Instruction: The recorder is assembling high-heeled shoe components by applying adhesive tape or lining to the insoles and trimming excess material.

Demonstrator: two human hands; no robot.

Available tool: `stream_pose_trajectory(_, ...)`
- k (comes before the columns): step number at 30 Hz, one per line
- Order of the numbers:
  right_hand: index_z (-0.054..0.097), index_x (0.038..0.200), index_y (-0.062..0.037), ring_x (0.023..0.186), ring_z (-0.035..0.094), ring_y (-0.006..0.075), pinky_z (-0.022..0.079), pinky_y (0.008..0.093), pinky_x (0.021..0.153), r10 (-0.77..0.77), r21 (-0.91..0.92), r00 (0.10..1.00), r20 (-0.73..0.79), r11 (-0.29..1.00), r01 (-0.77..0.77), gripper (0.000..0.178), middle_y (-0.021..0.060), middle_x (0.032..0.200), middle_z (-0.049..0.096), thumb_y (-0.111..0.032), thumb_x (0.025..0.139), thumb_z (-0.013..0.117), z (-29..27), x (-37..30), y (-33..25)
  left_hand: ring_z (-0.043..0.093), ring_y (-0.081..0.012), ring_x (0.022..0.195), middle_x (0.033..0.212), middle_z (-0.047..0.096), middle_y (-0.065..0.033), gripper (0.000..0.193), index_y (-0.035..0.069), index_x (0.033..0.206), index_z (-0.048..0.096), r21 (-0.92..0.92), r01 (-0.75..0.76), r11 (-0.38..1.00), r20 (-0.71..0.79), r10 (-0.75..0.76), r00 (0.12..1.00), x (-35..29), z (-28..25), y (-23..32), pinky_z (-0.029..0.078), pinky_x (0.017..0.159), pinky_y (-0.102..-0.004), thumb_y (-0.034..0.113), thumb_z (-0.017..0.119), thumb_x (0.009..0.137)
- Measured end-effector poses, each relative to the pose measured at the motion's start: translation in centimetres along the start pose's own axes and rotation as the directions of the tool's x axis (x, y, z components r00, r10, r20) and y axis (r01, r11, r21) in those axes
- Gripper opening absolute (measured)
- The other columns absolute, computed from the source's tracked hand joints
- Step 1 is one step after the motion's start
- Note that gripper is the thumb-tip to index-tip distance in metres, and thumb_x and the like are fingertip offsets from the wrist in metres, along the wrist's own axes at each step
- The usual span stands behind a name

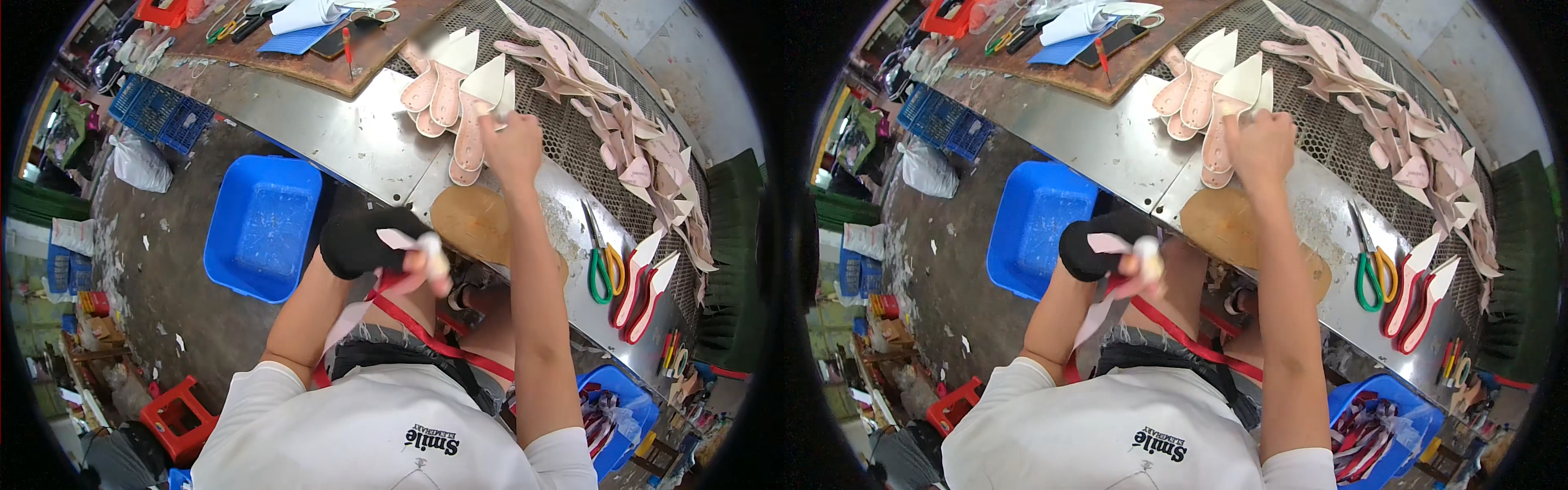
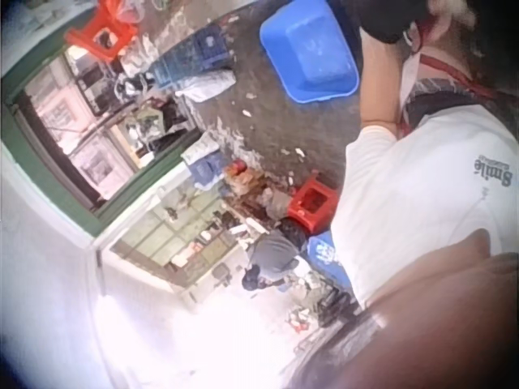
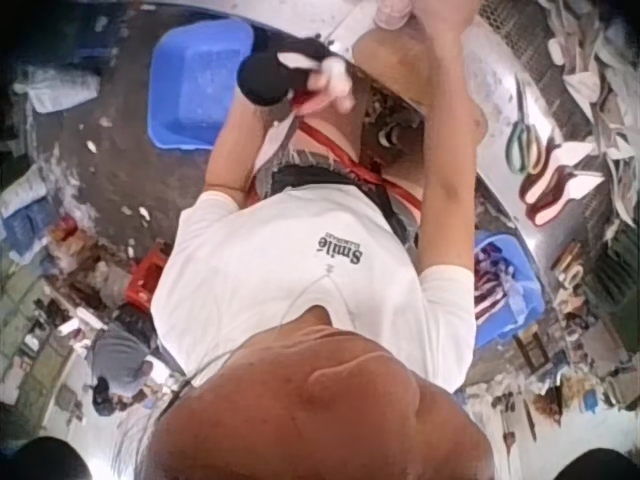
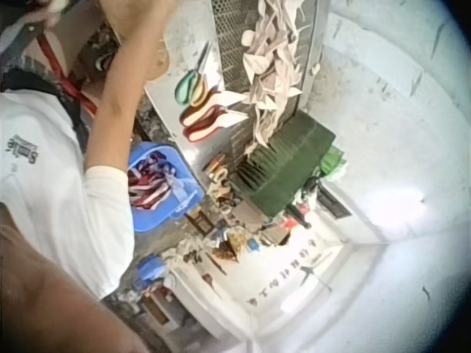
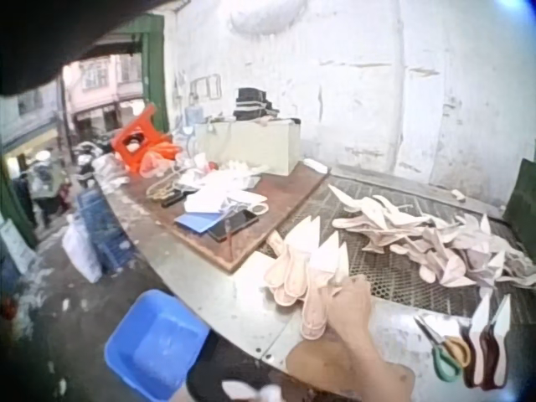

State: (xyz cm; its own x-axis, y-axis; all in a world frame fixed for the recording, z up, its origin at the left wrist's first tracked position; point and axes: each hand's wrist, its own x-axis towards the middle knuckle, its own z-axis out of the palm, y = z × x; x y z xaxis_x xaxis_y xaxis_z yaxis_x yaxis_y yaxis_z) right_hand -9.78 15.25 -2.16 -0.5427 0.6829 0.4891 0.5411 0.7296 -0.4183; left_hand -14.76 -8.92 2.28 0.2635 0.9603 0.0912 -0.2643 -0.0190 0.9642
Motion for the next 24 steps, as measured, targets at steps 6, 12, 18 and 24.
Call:
stream_pose_trajectory(6, 0.06, 0.111, 0.0054, 0.076, 0.064, 0.0289, 0.051, 0.0387, 0.068, 0.141, 0.279, 0.948, 0.286, 0.934, -0.223, 0.059, 0.0156, 0.085, 0.066, -0.037, 0.072, 0.068, -1.2, 0.3, -2.1, 0.058, -0.0094, 0.079, 0.089, 0.067, -0.0039, 0.021, 0.0, 0.102, 0.066, 0.17, 0.059, 0.984, -0.744, 0.089, 0.663, 3.8, -4.0, -4.1, 0.046, 0.077, -0.0237, 0.011, 0.053, 0.089)
stream_pose_trajectory(12, 0.062, 0.114, -0.0036, 0.072, 0.053, 0.0096, 0.044, 0.0247, 0.065, -0.143, 0.687, 0.925, 0.352, 0.71, -0.152, 0.047, 0.0032, 0.087, 0.063, -0.018, 0.07, 0.072, -10.8, -2.3, 3.2, 0.057, -0.0062, 0.069, 0.083, 0.067, -0.0044, 0.024, 0.001, 0.101, 0.067, 0.099, 0.004, 0.995, -0.603, 0.057, 0.796, 4.7, -2.1, -4.5, 0.046, 0.063, -0.0226, 0.02, 0.056, 0.092)
stream_pose_trajectory(18, 0.065, 0.102, -0.0017, 0.089, 0.054, 0.0307, 0.046, 0.0382, 0.081, -0.305, 0.27, 0.772, 0.558, 0.946, 0.179, 0.041, 0.0113, 0.097, 0.064, -0.011, 0.063, 0.072, -14.8, -10.1, 8.3, 0.057, -0.0066, 0.068, 0.075, 0.066, -0.0023, 0.024, 0.0, 0.097, 0.067, 0.044, 0.069, 0.997, -0.39, -0.047, 0.92, 6.9, 5.0, -5.5, 0.045, 0.062, -0.0226, 0.022, 0.058, 0.092)
stream_pose_trajectory(24, 0.067, 0.104, -0.001, 0.11, 0.051, 0.0274, 0.041, 0.0369, 0.095, -0.202, 0.662, 0.92, 0.336, 0.746, -0.078, 0.033, 0.0121, 0.119, 0.059, -0.009, 0.072, 0.067, -14.4, -13.5, 8.7, 0.06, -0.0096, 0.065, 0.071, 0.065, -0.0026, 0.025, 0.004, 0.1, 0.067, 0.185, 0.235, 0.954, -0.438, -0.134, 0.889, 9.2, 7.2, -8.0, 0.048, 0.059, -0.0271, 0.025, 0.056, 0.092)
